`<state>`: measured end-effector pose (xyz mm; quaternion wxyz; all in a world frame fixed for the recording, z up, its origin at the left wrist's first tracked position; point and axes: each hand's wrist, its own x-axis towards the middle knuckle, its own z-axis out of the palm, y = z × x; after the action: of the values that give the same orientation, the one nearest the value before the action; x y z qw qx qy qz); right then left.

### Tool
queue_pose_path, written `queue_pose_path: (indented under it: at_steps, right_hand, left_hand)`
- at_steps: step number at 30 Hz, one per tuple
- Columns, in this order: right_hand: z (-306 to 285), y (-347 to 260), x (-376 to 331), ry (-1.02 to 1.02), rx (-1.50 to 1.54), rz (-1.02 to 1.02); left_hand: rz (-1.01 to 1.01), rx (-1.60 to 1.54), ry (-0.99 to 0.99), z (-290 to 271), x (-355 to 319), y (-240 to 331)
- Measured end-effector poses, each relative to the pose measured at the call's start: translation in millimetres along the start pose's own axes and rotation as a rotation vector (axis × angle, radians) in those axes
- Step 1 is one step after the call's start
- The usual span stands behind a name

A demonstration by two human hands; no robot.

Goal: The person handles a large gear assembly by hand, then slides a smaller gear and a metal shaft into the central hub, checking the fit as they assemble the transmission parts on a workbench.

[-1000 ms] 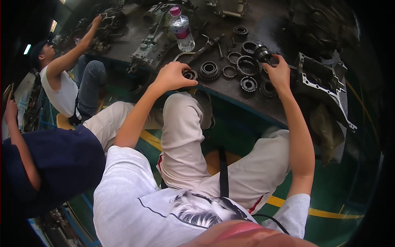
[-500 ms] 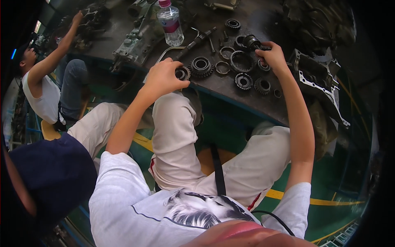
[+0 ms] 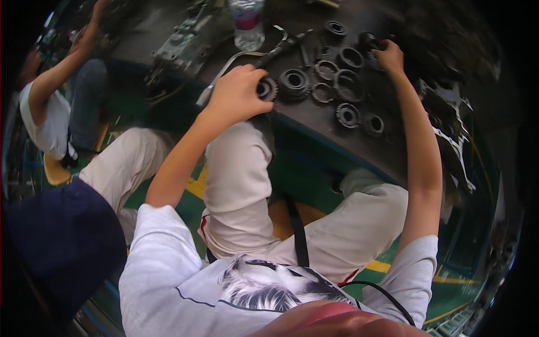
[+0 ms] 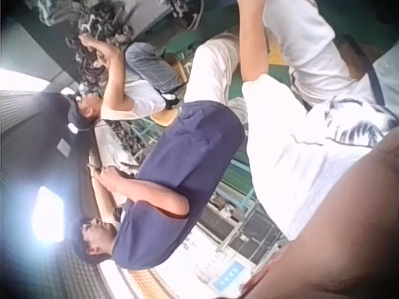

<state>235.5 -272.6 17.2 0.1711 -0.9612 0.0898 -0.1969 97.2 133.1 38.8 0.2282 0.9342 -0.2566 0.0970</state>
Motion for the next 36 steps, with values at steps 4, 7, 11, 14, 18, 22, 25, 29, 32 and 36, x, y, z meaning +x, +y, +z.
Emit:
queue_pose_path:
  at_steps: [4,7,11,14,18,22,25,29,32,36]
  right_hand:
    - [11.3,14.3,9.9,0.026,-0.04,0.019]
    - [6.5,24.4,10.2,-0.013,-0.093,-0.001]
    - [3.9,6.9,-9.4,-0.005,-0.167,0.029]
    - [-6.1,-11.7,-20.9,-0.026,-0.165,-0.006]
    - [2.3,-6.6,-24.8,0.003,-0.179,-0.076]
    - [-3.4,-6.4,-36.3,-0.049,-0.1,-0.191]
    - [-18.2,16.2,-59.6,-0.038,0.069,-0.261]
    - [-53.7,-23.9,-121.4,-0.058,0.249,-0.294]
    - [-72.7,-42.7,-154.0,-0.083,0.381,-0.28]
    - [-89.5,-76.1,-177.9,-0.063,0.463,-0.263]
  left_hand:
    - [0.033,0.033,0.011,6.5,7.6,-2.4]
    - [0.043,0.03,0.011,14.6,13.2,-3.6]
    - [0.024,0.028,-0.022,21.0,12.9,0.0]
    - [0.011,0.033,-0.088,18.5,11.5,3.9]
    - [0.021,0.029,-0.061,15.9,6.2,4.1]
    - [0.046,0.002,0.023,23.0,2.4,1.9]
    - [0.103,0.086,0.125,36.6,10.4,17.6]
    - [0.012,0.049,0.232,47.1,9.4,23.3]
    - [0.005,0.026,0.266,46.4,4.5,23.9]
    - [0.039,-0.033,0.308,52.5,0.8,16.6]
